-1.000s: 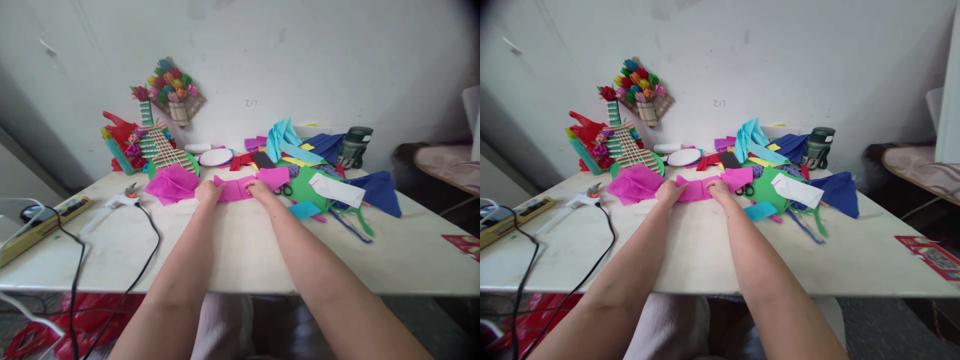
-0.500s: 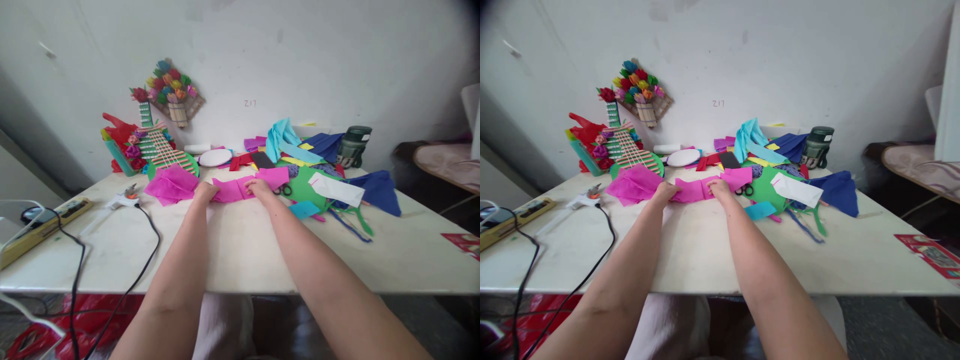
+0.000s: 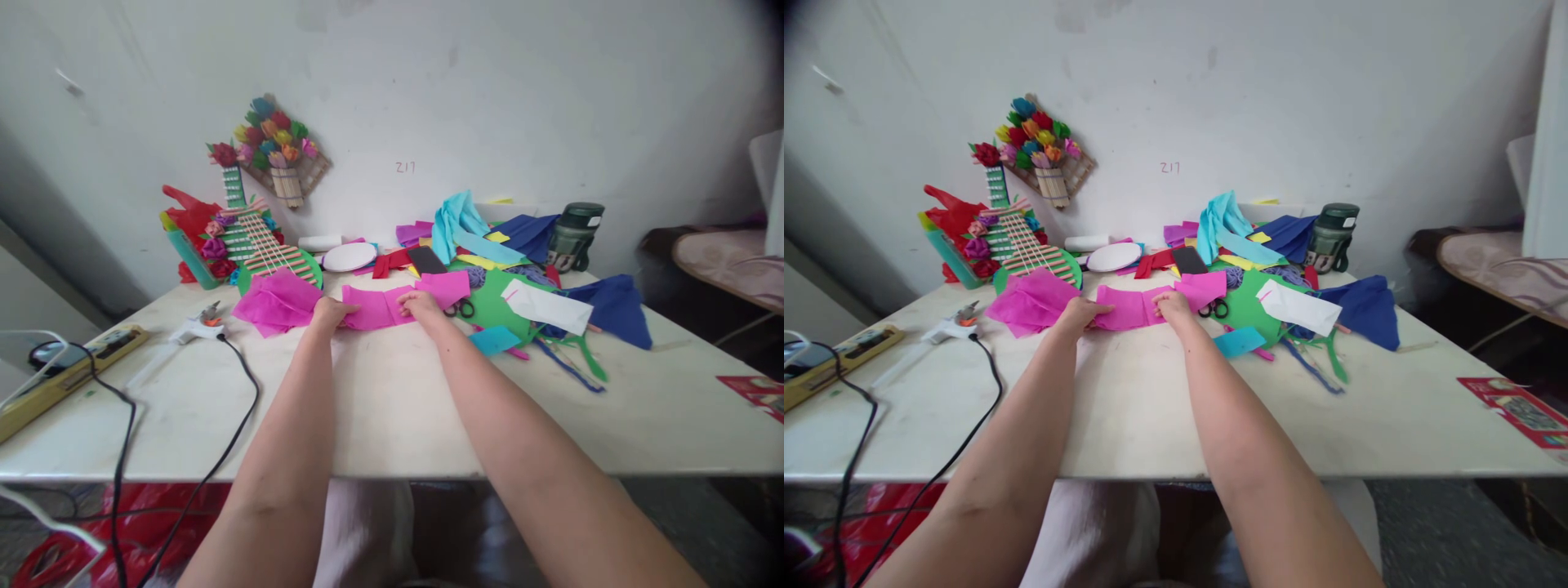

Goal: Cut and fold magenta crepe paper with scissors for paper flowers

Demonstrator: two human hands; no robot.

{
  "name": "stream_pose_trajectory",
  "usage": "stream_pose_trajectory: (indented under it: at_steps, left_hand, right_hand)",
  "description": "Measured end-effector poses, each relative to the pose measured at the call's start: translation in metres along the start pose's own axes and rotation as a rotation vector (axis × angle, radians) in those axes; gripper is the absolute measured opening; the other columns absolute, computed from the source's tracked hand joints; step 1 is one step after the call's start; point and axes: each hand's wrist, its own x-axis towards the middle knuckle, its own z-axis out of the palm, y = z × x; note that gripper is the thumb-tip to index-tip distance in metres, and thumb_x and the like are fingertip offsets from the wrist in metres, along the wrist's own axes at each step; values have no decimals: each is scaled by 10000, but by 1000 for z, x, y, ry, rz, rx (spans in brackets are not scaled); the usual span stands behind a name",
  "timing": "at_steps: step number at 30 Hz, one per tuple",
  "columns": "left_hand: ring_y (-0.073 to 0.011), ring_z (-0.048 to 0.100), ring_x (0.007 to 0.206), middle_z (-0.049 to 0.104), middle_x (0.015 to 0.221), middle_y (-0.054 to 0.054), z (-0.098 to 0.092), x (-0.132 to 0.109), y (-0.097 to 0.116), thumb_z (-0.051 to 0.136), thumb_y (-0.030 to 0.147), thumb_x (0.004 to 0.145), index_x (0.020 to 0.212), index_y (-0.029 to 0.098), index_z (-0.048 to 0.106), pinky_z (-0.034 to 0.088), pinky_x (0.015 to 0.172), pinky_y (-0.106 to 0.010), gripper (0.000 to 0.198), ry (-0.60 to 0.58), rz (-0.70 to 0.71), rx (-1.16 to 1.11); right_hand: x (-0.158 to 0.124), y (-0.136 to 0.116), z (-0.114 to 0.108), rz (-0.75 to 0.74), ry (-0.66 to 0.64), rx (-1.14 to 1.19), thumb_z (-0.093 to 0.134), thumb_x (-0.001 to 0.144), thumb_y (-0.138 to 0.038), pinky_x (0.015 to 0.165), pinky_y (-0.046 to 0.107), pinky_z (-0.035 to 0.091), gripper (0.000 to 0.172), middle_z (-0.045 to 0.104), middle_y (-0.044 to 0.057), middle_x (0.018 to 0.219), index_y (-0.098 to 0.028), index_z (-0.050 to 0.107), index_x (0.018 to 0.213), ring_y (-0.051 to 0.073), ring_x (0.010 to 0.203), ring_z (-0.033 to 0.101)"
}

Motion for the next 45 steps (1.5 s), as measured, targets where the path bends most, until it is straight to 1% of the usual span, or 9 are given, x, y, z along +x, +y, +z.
stream_pose_trajectory:
  at_steps: [12,17,21,25,28,35,38,41,45]
  left_hand:
    - [-103,478,402,472,408,18,1,5,-1,770,152,585,516,156,485,351,405,-201,294,-14,-26,33]
    - [-101,472,392,471,404,18,1,5,-1,767,169,598,525,161,476,357,399,-198,300,-22,-18,35]
    - [-105,473,401,467,406,14,0,3,-2,770,199,601,515,168,467,363,405,-201,316,-27,3,48]
    - [-112,476,417,457,408,17,0,2,-3,766,208,602,525,170,476,378,423,-211,302,-38,15,26]
    - [-118,491,433,462,420,14,0,2,-3,762,216,605,537,168,487,384,433,-215,288,-48,11,22]
    - [-113,475,419,458,412,20,0,2,-3,769,227,591,562,165,494,353,408,-210,283,-57,20,27]
    - [-119,481,419,459,410,19,-1,-1,-3,761,257,604,573,169,497,345,408,-211,280,-82,40,25]
    - [-122,471,407,457,402,4,-2,-3,0,722,331,650,542,171,485,340,405,-215,305,-90,50,76]
    - [-154,512,433,497,435,-30,-1,-1,5,628,396,731,602,162,530,370,423,-235,284,-57,-30,88]
  right_hand:
    - [9,10,1,-27,-15,-64,462,660,15,569,205,499,242,562,-36,455,-155,635,657,101,475,569]
    - [5,7,1,-45,-17,-94,445,652,22,546,189,489,258,554,-39,455,-151,635,672,93,471,560]
    - [0,1,0,-108,35,-116,446,658,3,546,190,489,269,592,-34,525,-157,654,717,93,500,579]
    - [3,0,-3,-198,100,-122,434,669,-28,659,231,520,293,651,-11,648,-160,678,764,105,596,627]
    - [6,-1,-7,-198,145,-112,423,669,-36,705,239,522,310,676,-2,718,-159,682,788,105,638,641]
    - [8,-2,-11,-154,241,3,426,661,-42,640,208,508,327,684,10,792,-143,664,861,100,641,630]
    - [9,0,-12,-173,236,0,424,679,-50,651,219,510,320,680,14,804,-138,659,877,96,634,624]
    - [9,3,-11,-208,194,-99,442,688,-57,720,246,513,300,683,8,820,-154,665,863,106,696,637]
    - [4,2,-7,-269,90,-304,488,692,-55,797,278,498,263,693,21,846,-162,681,835,135,794,641]
